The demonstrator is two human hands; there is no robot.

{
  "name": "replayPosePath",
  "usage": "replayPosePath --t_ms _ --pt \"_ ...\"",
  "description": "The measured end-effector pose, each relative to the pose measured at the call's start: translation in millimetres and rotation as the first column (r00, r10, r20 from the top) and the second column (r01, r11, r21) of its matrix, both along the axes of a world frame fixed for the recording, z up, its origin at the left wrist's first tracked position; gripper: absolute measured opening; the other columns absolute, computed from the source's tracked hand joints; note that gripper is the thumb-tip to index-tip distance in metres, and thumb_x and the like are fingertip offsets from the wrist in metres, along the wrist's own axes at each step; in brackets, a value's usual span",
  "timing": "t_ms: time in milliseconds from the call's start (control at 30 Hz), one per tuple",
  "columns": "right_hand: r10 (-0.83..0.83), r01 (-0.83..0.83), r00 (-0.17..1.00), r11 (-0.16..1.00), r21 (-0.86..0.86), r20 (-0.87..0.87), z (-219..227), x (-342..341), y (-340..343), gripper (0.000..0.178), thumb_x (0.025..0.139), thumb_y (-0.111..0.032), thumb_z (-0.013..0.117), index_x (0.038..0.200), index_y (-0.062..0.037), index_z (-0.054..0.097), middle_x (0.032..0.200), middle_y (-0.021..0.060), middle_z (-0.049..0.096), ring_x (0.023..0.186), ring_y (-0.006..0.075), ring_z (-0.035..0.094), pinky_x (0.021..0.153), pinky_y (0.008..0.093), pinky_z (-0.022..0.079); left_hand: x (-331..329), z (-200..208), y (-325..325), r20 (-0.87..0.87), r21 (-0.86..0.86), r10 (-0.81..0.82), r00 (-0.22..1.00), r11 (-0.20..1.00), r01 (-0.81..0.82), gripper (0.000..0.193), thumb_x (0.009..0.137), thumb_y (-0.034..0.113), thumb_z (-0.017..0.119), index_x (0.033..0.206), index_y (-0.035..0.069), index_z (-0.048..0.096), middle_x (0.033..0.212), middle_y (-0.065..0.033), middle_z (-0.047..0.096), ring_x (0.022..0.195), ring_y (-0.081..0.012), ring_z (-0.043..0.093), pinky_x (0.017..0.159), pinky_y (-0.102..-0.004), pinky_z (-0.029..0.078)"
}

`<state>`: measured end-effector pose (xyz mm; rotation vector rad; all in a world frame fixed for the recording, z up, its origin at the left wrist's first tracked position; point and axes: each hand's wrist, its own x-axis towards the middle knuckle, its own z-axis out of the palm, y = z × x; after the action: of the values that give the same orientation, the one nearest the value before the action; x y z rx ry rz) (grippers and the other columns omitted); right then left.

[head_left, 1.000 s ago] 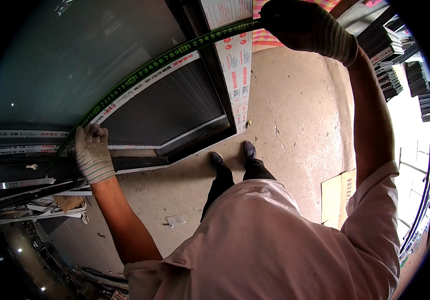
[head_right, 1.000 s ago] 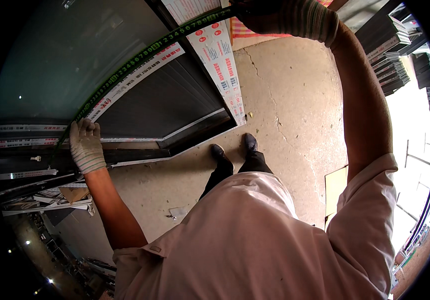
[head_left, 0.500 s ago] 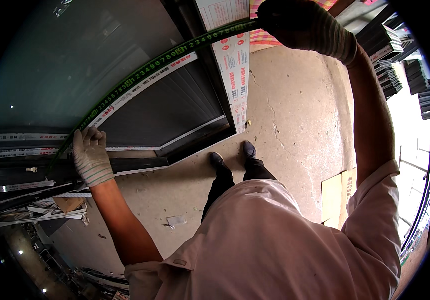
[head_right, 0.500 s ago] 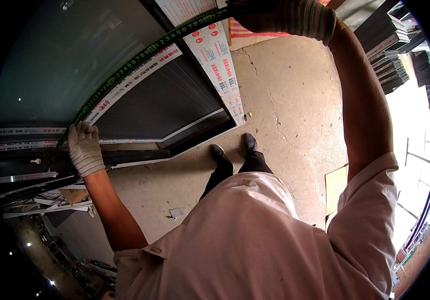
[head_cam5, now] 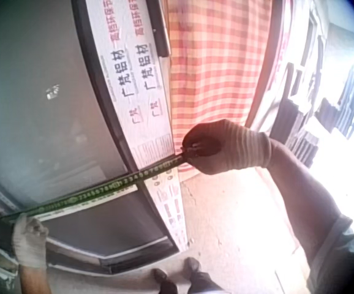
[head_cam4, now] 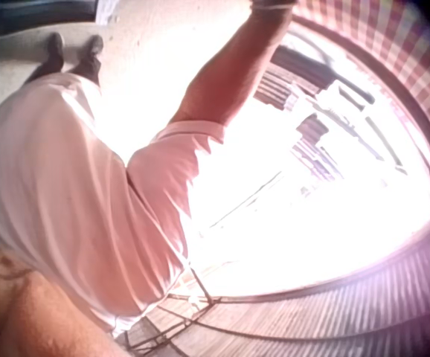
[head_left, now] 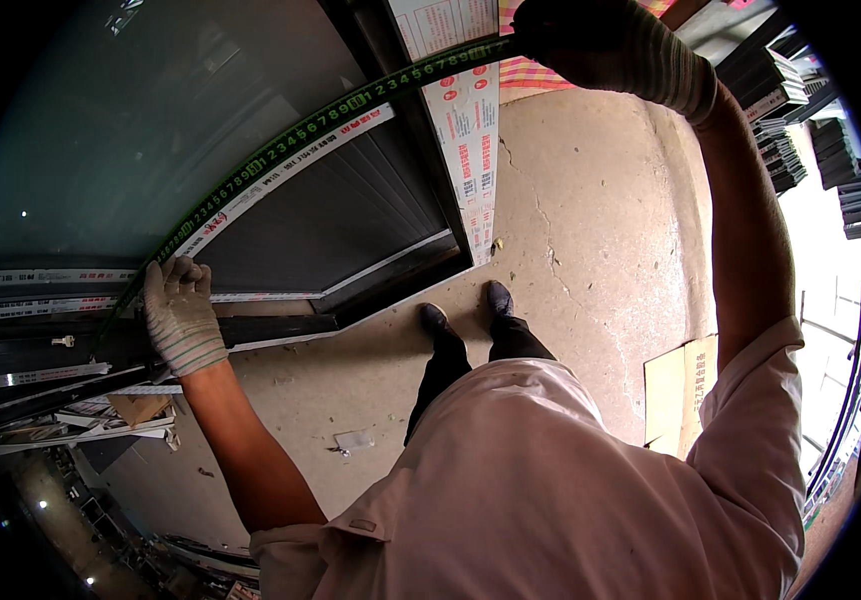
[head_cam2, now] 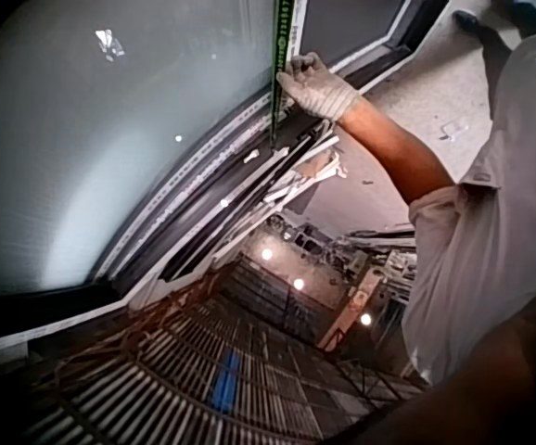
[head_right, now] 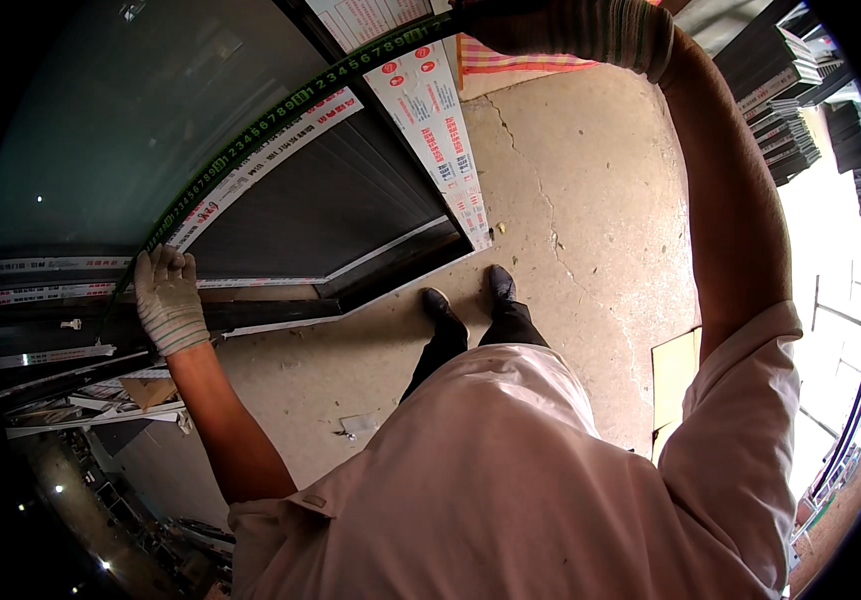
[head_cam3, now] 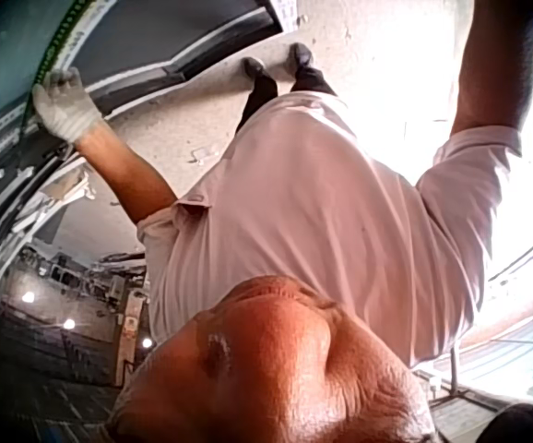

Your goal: The person measures a metal profile with a tape measure, marks it with a marker, and cuts it using a chop saw. The person repeats this process for multiple profiles, measuring, marking, and cutting each one to size.

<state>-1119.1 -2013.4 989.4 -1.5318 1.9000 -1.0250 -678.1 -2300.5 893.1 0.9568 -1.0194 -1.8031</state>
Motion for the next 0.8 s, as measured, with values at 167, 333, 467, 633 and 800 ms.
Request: replayPosePath --t_ms 167,333,467,633,800 --pt "0.018 -0.022 0.995 0.999 0.030 0.100 4.6 -0.8 -1.2 0.027 0.088 -0.005 0.072 0.113 0.0009 0.067 0.098 0.0073 0.072 0.090 0.0108 0.067 0.079 0.0256 0.059 -0.6 0.4 0.9 -0.006 0.004 0.005 1.000 1.000 -0.005 0.029 0.092 0.031 0.071 0.092 0.002 0.068 0.087 -0.0063 0.065 0.081 -0.0181 0.057 0.086 -0.0366 0.052" --pt "0.003 -0.010 0.992 0.999 0.053 0.127 5.0 -1.5 -0.9 0.027 0.088 -0.005 0.073 0.114 0.0009 0.066 0.099 0.0073 0.072 0.090 0.0110 0.067 0.079 0.0257 0.058 -1.7 1.1 2.1 0.013 0.017 0.020 1.000 1.000 -0.020 0.029 0.092 0.031 0.071 0.092 0.003 0.068 0.087 -0.0063 0.064 0.080 -0.0182 0.057 0.086 -0.0367 0.051" --pt "-0.002 -0.003 0.990 0.999 0.036 0.139 1.5 -4.0 -0.4 0.028 0.088 -0.007 0.073 0.115 0.0008 0.066 0.100 0.0077 0.073 0.091 0.0112 0.067 0.079 0.0262 0.059 -2.9 1.3 2.5 0.013 0.018 0.027 1.000 0.999 -0.027 0.029 0.092 0.031 0.072 0.092 0.002 0.067 0.087 -0.0063 0.064 0.080 -0.0183 0.056 0.086 -0.0368 0.051" --pt "-0.009 0.002 0.997 0.997 0.075 0.083 1.5 -2.9 -6.0 0.030 0.089 -0.010 0.074 0.115 0.0008 0.066 0.100 0.0082 0.073 0.090 0.0114 0.067 0.079 0.0264 0.058 2.5 5.7 2.2 0.023 0.000 0.044 0.999 0.999 -0.044 0.029 0.092 0.031 0.072 0.092 0.002 0.067 0.087 -0.0058 0.063 0.080 -0.0182 0.055 0.085 -0.0363 0.050" --pt "-0.031 0.019 0.993 0.995 0.100 0.111 14.6 -3.4 1.7 0.031 0.089 -0.013 0.074 0.116 0.0011 0.066 0.100 0.0085 0.073 0.089 0.0120 0.067 0.078 0.0267 0.058 -9.2 -2.4 5.2 -0.014 0.024 0.015 1.000 1.000 -0.015 0.028 0.092 0.030 0.071 0.091 0.003 0.067 0.086 -0.0053 0.062 0.080 -0.0178 0.054 0.086 -0.0358 0.049"
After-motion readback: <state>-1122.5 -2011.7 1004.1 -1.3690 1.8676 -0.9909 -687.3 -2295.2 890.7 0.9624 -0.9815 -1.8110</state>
